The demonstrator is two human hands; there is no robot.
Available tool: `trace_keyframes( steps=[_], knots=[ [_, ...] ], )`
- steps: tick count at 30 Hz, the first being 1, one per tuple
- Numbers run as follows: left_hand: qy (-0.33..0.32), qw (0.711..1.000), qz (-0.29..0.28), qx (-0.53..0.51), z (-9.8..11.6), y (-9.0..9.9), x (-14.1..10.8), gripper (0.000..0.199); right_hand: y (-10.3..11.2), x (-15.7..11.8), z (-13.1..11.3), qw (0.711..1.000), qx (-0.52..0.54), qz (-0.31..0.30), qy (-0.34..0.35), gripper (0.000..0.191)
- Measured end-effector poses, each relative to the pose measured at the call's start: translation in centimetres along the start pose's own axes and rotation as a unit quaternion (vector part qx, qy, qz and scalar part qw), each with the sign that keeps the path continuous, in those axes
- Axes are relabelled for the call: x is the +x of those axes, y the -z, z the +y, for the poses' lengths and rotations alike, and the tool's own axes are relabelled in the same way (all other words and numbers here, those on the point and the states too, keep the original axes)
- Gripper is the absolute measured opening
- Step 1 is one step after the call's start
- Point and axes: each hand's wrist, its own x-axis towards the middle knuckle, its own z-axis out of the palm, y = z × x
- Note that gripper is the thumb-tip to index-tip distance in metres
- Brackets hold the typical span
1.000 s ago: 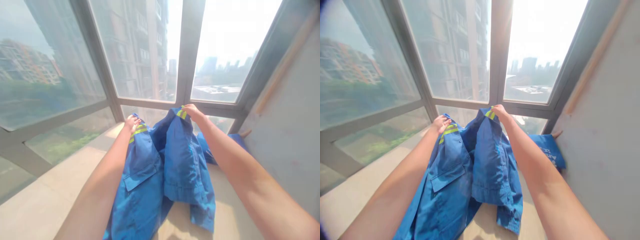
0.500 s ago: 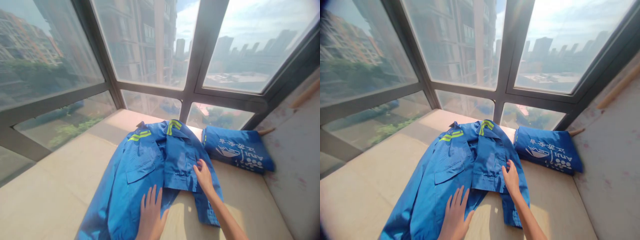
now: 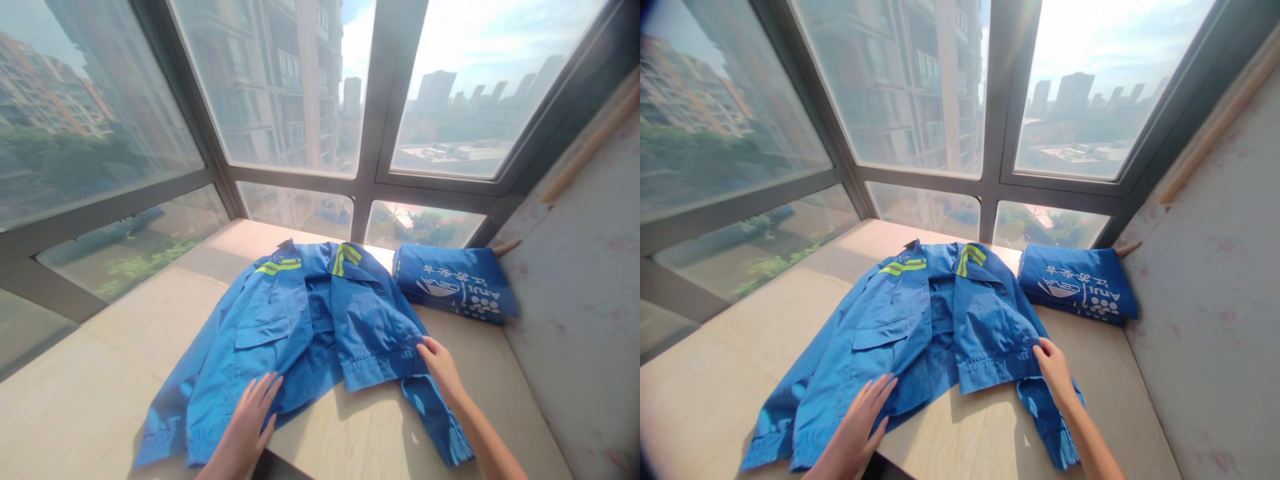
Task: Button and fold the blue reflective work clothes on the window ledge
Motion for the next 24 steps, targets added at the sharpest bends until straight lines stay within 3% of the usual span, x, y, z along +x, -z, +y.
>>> trace_keyframes(
  steps=[4,8,11,14,16,19,21,24],
  knots=[
    [0.08,0.995,0.01,-0.061,0.3,0.5,0.5,0.047,3.7,1.1,-4.1,0.991,-0.086,0.074,0.077,0.048],
    [0.144,0.984,0.072,-0.075,3.5,0.2,4.1,0.037,4.5,1.1,-10.9,0.959,-0.129,0.162,0.196,0.042],
    [0.124,0.987,0.045,-0.088,6.4,-0.1,7.3,0.03,2.5,-0.3,-15.7,0.925,-0.115,0.151,0.33,0.032],
    [0.154,0.986,0.002,-0.061,8.4,-0.6,9.9,0.028,-2.1,-2.7,-17.9,0.906,-0.118,0.018,0.407,0.029],
    [0.202,0.979,0.0,-0.03,8.7,-1.1,11.3,0.033,-6.0,-4.4,-17.1,0.899,-0.117,-0.09,0.412,0.036],
    [0.258,0.966,0.005,0.0,8.0,-1.9,12.5,0.04,-11.6,-6.4,-12.8,0.899,-0.127,-0.188,0.374,0.052],
    [0.284,0.959,-0.006,0.016,7.3,-2.3,13.1,0.042,-14.1,-7.2,-8.8,0.901,-0.146,-0.225,0.342,0.053],
    [0.311,0.95,-0.029,0.019,6.2,-2.3,13.8,0.041,-15.6,-7.7,-3.5,0.903,-0.161,-0.221,0.332,0.056]
  ],
)
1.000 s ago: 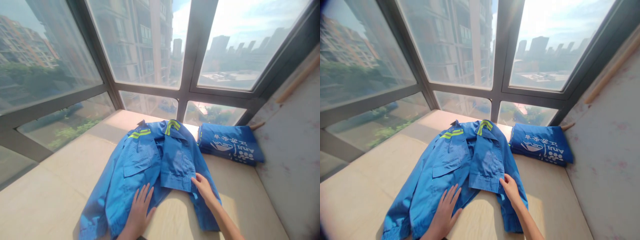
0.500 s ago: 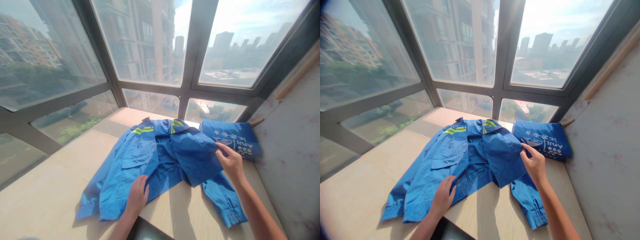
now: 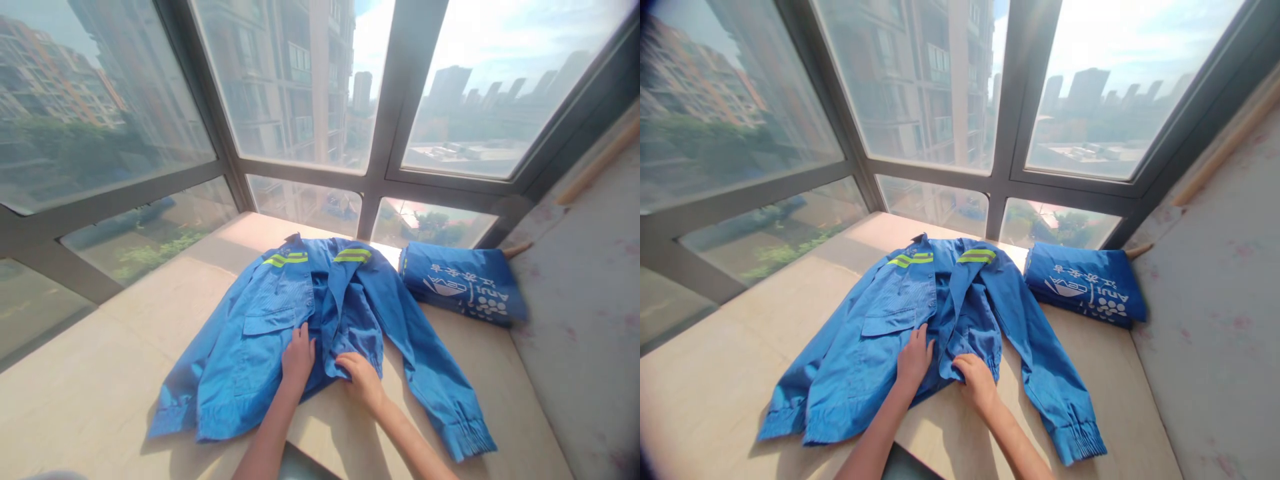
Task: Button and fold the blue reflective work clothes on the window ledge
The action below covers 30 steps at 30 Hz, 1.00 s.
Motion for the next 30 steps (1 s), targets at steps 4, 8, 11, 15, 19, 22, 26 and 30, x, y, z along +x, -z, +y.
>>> trace_keyframes(
  steps=[4,8,11,15,19,22,26,30],
  knots=[
    [0.005,0.998,-0.046,-0.045,-0.4,0.8,1.1,0.03,-0.3,-2.7,2.5,0.998,0.034,0.048,-0.011,0.059],
    [-0.02,0.992,-0.085,-0.096,-0.8,1.5,1.1,0.021,1.8,-4.5,3.8,0.989,0.084,0.082,-0.091,0.039],
    [-0.066,0.978,-0.125,-0.152,-0.9,1.7,0.2,0.018,4.4,-5.6,4.3,0.966,0.147,0.099,-0.19,0.033],
    [-0.101,0.952,-0.154,-0.246,-1.1,2.3,-1.3,0.017,8.4,-6.6,4.0,0.889,0.324,0.11,-0.304,0.045],
    [-0.078,0.962,-0.073,-0.25,-1.4,3.1,-2.0,0.022,10.9,-7.3,5.2,0.861,0.339,0.143,-0.35,0.056],
    [-0.084,0.976,-0.02,-0.198,-1.5,3.0,-1.8,0.025,10.7,-8.2,7.6,0.9,0.197,0.165,-0.353,0.055],
    [-0.121,0.987,-0.045,-0.1,-0.6,2.0,-0.8,0.026,9.3,-9.6,10.1,0.915,0.065,0.163,-0.364,0.051],
    [-0.094,0.99,-0.103,-0.029,0.5,1.4,0.4,0.021,8.9,-10.1,10.0,0.914,0.029,0.178,-0.363,0.05]
  ],
)
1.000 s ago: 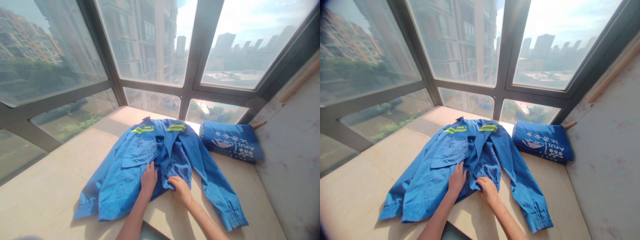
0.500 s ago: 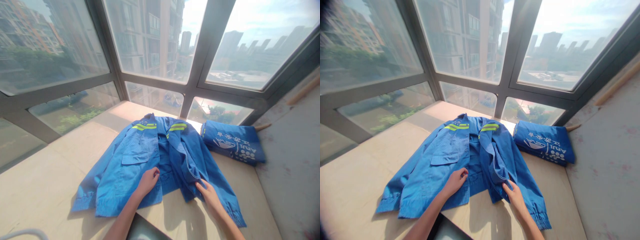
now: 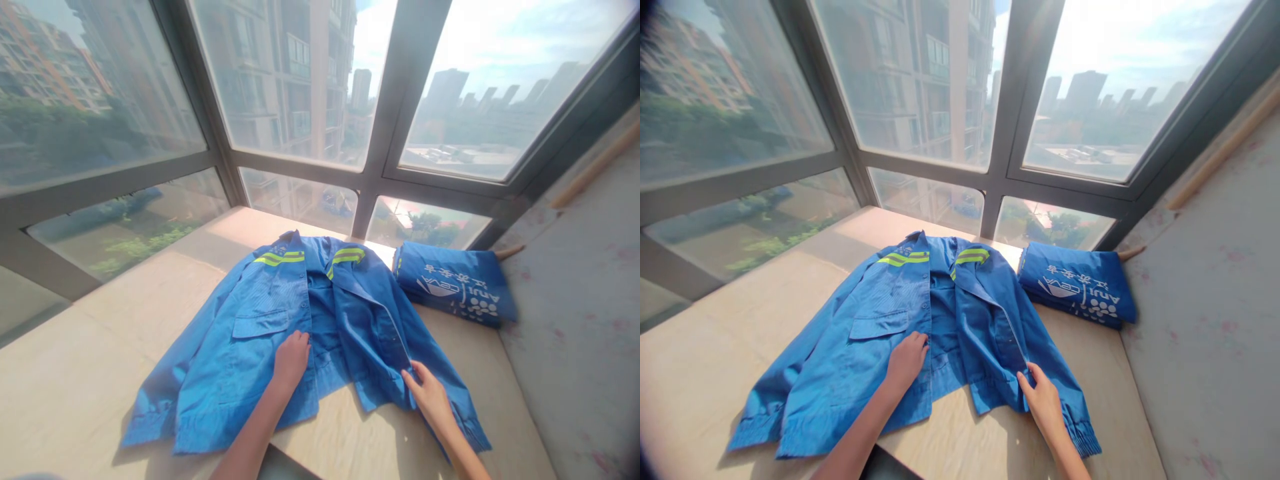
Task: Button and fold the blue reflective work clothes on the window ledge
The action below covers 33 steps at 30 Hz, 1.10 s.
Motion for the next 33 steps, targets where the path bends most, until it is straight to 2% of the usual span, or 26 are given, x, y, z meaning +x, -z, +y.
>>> trace_keyframes(
  steps=[3,7,9,11,13,16,19,22,27,33],
  knots=[
    [0.011,1.0,-0.011,-0.004,0.2,0.2,0.4,0.017,0.4,-0.2,-1.1,1.0,-0.02,0.012,0.02,0.049],
    [0.002,1.0,-0.017,-0.014,0.0,0.6,0.1,0.017,1.1,0.4,-3.8,0.991,-0.025,0.051,0.121,0.04],
    [-0.004,0.999,-0.011,-0.045,-0.1,0.9,-0.1,0.017,1.2,1.2,-5.4,0.986,-0.011,0.06,0.152,0.036],
    [-0.006,0.995,0.008,-0.102,-0.4,1.3,-0.3,0.017,1.2,1.9,-7.0,0.986,-0.002,0.057,0.154,0.033],
    [-0.004,0.983,0.03,-0.183,-0.7,1.8,-0.4,0.018,0.9,2.6,-8.3,0.987,-0.011,0.046,0.151,0.028],
    [0.003,0.946,0.045,-0.321,-1.2,2.6,-0.5,0.024,0.3,3.1,-9.8,0.986,-0.013,0.012,0.164,0.026],
    [0.01,0.914,0.053,-0.403,-1.2,3.0,-0.7,0.028,-0.6,2.9,-11.6,0.981,0.003,-0.008,0.194,0.027],
    [0.009,0.913,0.078,-0.4,-0.6,3.0,-1.0,0.023,-1.8,1.9,-14.2,0.971,-0.008,-0.003,0.24,0.025],
    [0.004,0.945,0.109,-0.309,0.9,2.7,-1.3,0.014,-4.9,-1.2,-19.0,0.953,-0.081,0.015,0.292,0.018],
    [0.015,0.955,0.124,-0.268,1.3,1.7,-1.9,0.017,-9.2,-2.8,-22.4,0.924,-0.213,-0.081,0.306,0.023]
  ],
)
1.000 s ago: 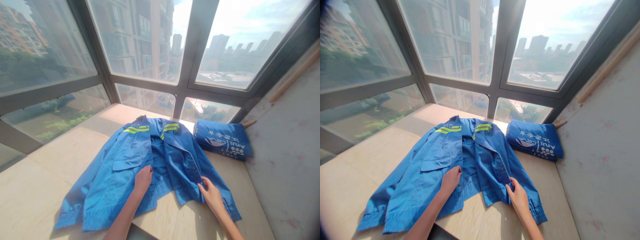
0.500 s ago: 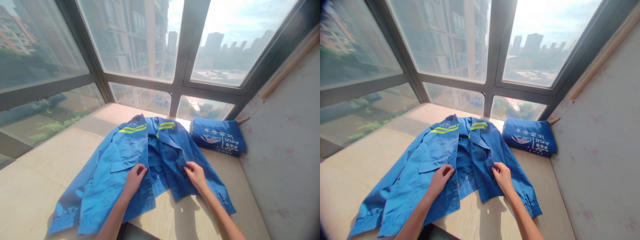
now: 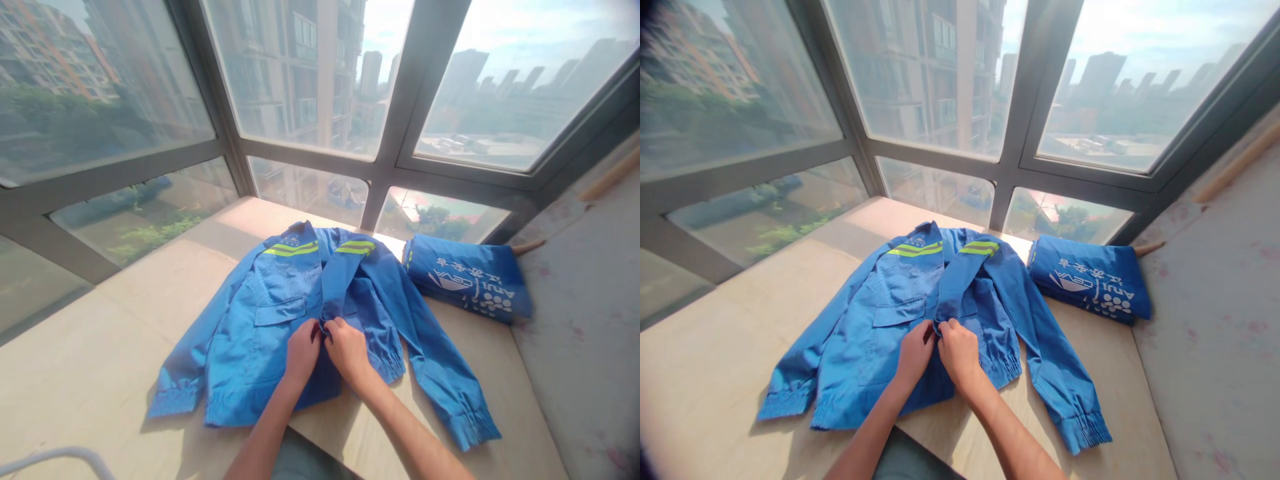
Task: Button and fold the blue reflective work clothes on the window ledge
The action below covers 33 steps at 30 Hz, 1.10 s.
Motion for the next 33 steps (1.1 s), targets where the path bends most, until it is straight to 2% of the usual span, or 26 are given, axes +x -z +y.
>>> trace_keyframes(
  steps=[4,6,9,12,15,17,20,22,24,26,30,33],
  knots=[
    [0.02,0.998,0.014,-0.057,-1.0,-0.2,-0.8,0.017,-1.0,0.8,-0.3,0.999,0.03,-0.011,-0.043,0.025],
    [0.034,0.996,0.023,-0.08,-1.4,-0.2,-1.2,0.017,-1.2,0.7,0.2,0.997,0.069,-0.008,-0.04,0.026],
    [0.057,0.991,0.037,-0.113,-1.6,-0.2,-1.5,0.016,-1.5,0.6,1.4,0.989,0.147,0.001,-0.03,0.027],
    [0.06,0.985,0.056,-0.154,-1.6,-0.4,-1.6,0.017,-1.9,0.5,3.5,0.982,0.18,0.0,-0.06,0.027],
    [0.053,0.979,0.066,-0.187,-1.7,-0.5,-1.7,0.019,-1.5,0.4,6.7,0.987,0.099,-0.081,-0.096,0.026],
    [0.05,0.976,0.069,-0.201,-1.9,-0.5,-1.7,0.018,-0.1,0.0,9.3,0.983,0.014,-0.131,-0.128,0.025],
    [0.044,0.977,0.066,-0.199,-2.1,-0.5,-1.8,0.015,3.3,-0.6,12.8,0.964,-0.122,-0.147,-0.184,0.028],
    [0.037,0.982,0.058,-0.178,-2.1,-0.8,-1.8,0.014,5.4,-0.9,13.9,0.945,-0.207,-0.144,-0.209,0.032],
    [0.025,0.987,0.053,-0.149,-1.9,-1.2,-1.9,0.013,6.4,-1.0,13.3,0.934,-0.255,-0.135,-0.212,0.032],
    [0.011,0.991,0.051,-0.126,-1.6,-1.8,-1.9,0.013,5.7,-1.0,11.2,0.942,-0.253,-0.121,-0.183,0.028],
    [-0.002,0.994,0.043,-0.098,-1.5,-2.4,-2.0,0.013,1.0,-0.3,5.1,0.984,-0.115,-0.111,-0.081,0.014],
    [0.004,0.995,0.041,-0.089,-1.8,-2.4,-2.1,0.013,-2.3,0.2,2.4,0.992,0.053,-0.102,-0.054,0.011]
  ],
)
